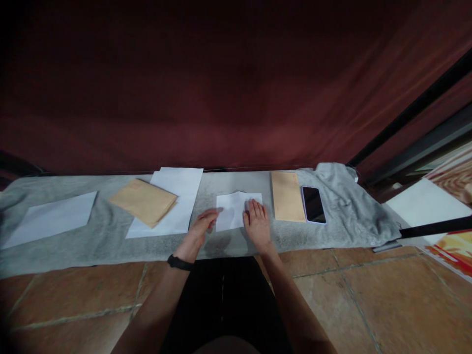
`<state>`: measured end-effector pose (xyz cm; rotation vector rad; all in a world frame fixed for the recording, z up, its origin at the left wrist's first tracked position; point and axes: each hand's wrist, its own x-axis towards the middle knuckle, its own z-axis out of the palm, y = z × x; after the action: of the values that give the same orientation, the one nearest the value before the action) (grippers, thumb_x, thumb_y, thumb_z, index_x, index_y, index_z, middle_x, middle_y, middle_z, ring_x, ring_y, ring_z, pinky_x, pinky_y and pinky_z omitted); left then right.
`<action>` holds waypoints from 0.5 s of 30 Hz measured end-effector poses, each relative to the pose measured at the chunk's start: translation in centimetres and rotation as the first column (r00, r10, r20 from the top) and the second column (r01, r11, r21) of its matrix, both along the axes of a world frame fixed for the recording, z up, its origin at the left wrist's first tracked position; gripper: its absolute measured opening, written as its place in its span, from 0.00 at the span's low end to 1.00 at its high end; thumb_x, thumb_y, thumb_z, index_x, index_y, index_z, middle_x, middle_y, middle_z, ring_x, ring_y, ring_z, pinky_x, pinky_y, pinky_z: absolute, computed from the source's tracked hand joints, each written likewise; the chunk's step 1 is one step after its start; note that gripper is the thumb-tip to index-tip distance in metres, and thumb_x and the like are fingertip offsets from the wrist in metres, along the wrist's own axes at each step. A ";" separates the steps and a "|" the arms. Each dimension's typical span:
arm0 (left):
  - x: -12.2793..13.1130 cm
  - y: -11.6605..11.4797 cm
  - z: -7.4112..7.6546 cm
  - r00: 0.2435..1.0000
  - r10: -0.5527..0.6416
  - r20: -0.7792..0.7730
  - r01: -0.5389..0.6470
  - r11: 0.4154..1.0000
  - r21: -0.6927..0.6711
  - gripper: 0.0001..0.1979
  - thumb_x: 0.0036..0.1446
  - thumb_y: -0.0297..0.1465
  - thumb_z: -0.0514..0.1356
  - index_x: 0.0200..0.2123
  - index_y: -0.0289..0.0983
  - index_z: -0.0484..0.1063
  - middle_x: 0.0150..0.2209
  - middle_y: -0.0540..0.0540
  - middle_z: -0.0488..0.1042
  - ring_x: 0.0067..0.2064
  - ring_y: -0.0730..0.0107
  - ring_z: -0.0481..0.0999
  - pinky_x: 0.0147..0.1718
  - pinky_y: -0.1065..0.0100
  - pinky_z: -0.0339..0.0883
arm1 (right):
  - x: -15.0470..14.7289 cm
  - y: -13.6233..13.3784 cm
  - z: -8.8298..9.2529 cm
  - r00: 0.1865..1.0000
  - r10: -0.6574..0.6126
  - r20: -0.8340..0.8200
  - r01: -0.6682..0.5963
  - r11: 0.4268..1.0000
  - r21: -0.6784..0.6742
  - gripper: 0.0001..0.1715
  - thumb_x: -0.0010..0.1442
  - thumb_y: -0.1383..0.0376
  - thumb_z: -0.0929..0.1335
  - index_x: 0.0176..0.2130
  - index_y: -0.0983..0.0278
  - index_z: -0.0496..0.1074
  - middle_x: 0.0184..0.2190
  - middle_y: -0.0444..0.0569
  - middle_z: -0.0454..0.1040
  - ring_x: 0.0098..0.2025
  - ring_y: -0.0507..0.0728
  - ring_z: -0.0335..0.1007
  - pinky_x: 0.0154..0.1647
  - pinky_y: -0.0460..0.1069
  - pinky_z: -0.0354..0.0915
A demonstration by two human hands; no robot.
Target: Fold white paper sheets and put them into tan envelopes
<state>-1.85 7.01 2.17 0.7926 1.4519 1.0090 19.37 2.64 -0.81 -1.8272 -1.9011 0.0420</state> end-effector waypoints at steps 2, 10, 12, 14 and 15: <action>-0.2 0.2 0.4 0.999 -0.027 0.035 0.028 0.999 -0.037 0.16 0.40 0.36 0.72 0.34 0.36 0.81 0.28 0.49 0.77 0.28 0.73 0.72 0.28 0.71 0.60 | -0.4 -1.2 0.3 0.994 0.108 -0.024 -0.109 0.993 -0.043 0.32 0.72 0.61 0.58 0.71 0.67 0.56 0.70 0.58 0.61 0.72 0.61 0.54 0.72 0.62 0.51; 0.5 -0.2 1.3 0.979 -0.013 0.203 0.022 0.999 -0.043 0.16 0.38 0.37 0.71 0.32 0.36 0.80 0.29 0.47 0.79 0.29 0.73 0.74 0.27 0.72 0.59 | -1.9 -4.3 1.6 0.955 0.296 0.011 -0.291 0.946 -0.140 0.42 0.67 0.56 0.65 0.73 0.65 0.51 0.74 0.59 0.46 0.75 0.62 0.44 0.75 0.64 0.43; 0.6 -0.4 1.2 0.977 0.008 0.215 0.002 0.999 -0.044 0.16 0.37 0.37 0.71 0.32 0.36 0.79 0.28 0.49 0.79 0.28 0.73 0.74 0.27 0.72 0.60 | -2.1 -4.2 1.6 0.956 0.293 0.015 -0.288 0.946 -0.150 0.41 0.67 0.58 0.65 0.72 0.66 0.52 0.74 0.60 0.47 0.75 0.63 0.45 0.75 0.65 0.42; 0.7 -0.5 1.0 0.972 0.040 0.230 -0.027 0.998 -0.060 0.18 0.35 0.36 0.71 0.32 0.36 0.78 0.27 0.50 0.79 0.28 0.71 0.74 0.28 0.71 0.62 | -2.3 -4.1 1.5 0.957 0.288 0.010 -0.284 0.947 -0.152 0.40 0.67 0.58 0.64 0.72 0.66 0.52 0.74 0.60 0.50 0.75 0.62 0.47 0.75 0.65 0.42; 0.7 -0.5 1.0 0.969 0.052 0.241 -0.037 0.997 -0.066 0.19 0.34 0.35 0.72 0.33 0.36 0.78 0.28 0.49 0.79 0.29 0.69 0.75 0.29 0.69 0.64 | -2.4 -4.0 1.5 0.960 0.280 0.006 -0.276 0.949 -0.150 0.39 0.67 0.59 0.64 0.72 0.66 0.52 0.73 0.60 0.51 0.74 0.62 0.48 0.75 0.65 0.42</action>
<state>-1.15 6.49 3.18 0.5730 1.2878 1.0519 16.99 -1.40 0.65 -1.6423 -2.2151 0.2616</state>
